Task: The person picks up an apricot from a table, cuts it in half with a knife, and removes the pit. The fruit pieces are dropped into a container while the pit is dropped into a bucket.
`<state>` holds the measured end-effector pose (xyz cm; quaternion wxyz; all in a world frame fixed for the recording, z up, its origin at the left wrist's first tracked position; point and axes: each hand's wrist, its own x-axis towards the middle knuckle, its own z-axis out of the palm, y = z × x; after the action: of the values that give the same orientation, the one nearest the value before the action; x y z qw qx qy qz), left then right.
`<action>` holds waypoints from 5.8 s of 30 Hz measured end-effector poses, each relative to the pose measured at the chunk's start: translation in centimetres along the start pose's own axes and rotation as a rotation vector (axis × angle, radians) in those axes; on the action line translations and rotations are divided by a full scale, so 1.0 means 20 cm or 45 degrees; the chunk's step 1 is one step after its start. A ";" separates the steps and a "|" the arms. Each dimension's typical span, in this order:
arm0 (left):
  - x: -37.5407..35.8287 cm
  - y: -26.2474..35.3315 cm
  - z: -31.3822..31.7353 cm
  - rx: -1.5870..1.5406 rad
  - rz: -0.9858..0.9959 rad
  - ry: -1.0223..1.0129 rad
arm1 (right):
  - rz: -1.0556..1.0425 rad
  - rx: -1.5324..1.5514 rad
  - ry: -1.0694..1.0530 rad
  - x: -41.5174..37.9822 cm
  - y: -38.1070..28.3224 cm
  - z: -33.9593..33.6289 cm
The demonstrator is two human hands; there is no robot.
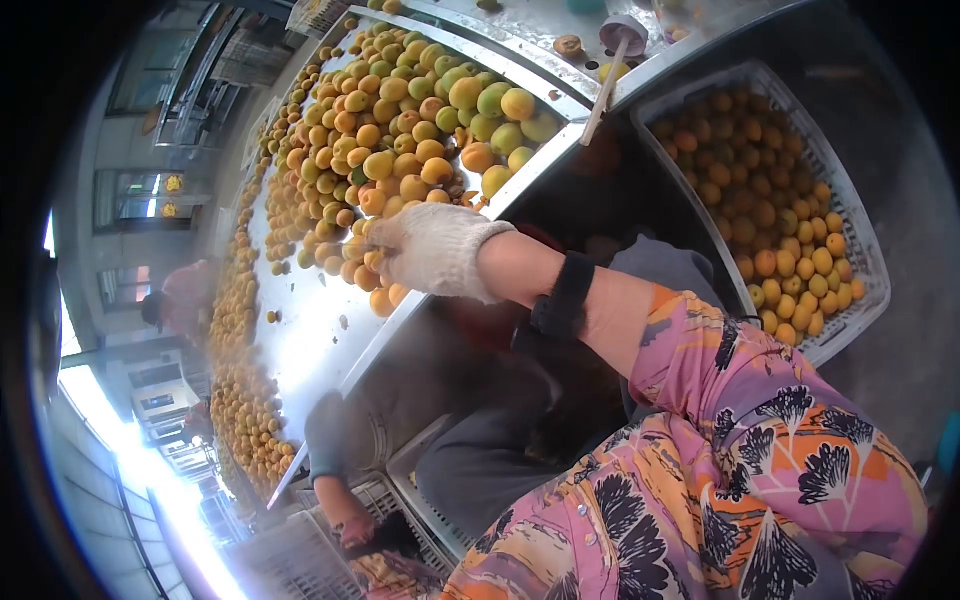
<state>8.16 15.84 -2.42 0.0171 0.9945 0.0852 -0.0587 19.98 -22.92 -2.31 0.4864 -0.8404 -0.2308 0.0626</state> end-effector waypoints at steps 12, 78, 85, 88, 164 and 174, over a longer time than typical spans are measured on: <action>0.56 0.97 0.04 0.420 -0.248 -0.446 | 0.180 -0.026 0.140 0.00 0.00 -0.04; 0.00 1.31 0.15 -1.299 0.568 0.257 | 0.899 1.539 -0.463 -0.40 -0.09 -0.14; -0.03 1.23 0.12 -3.050 0.374 -0.223 | 0.006 0.612 0.274 -0.42 -0.06 0.20; -0.07 1.25 0.11 -3.040 0.365 -0.173 | 0.209 0.412 0.078 -0.48 -0.22 0.07; -0.15 1.14 0.05 -1.570 0.570 0.215 | 0.178 -0.438 0.235 -0.49 -0.29 0.20; -0.09 1.21 0.02 -1.424 0.576 0.127 | 0.240 -0.619 0.466 -0.43 -0.21 0.24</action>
<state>10.58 -8.36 -2.01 0.5454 0.8296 -0.1099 0.0468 9.31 -21.22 -2.26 0.2967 -0.9470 -0.0690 -0.1018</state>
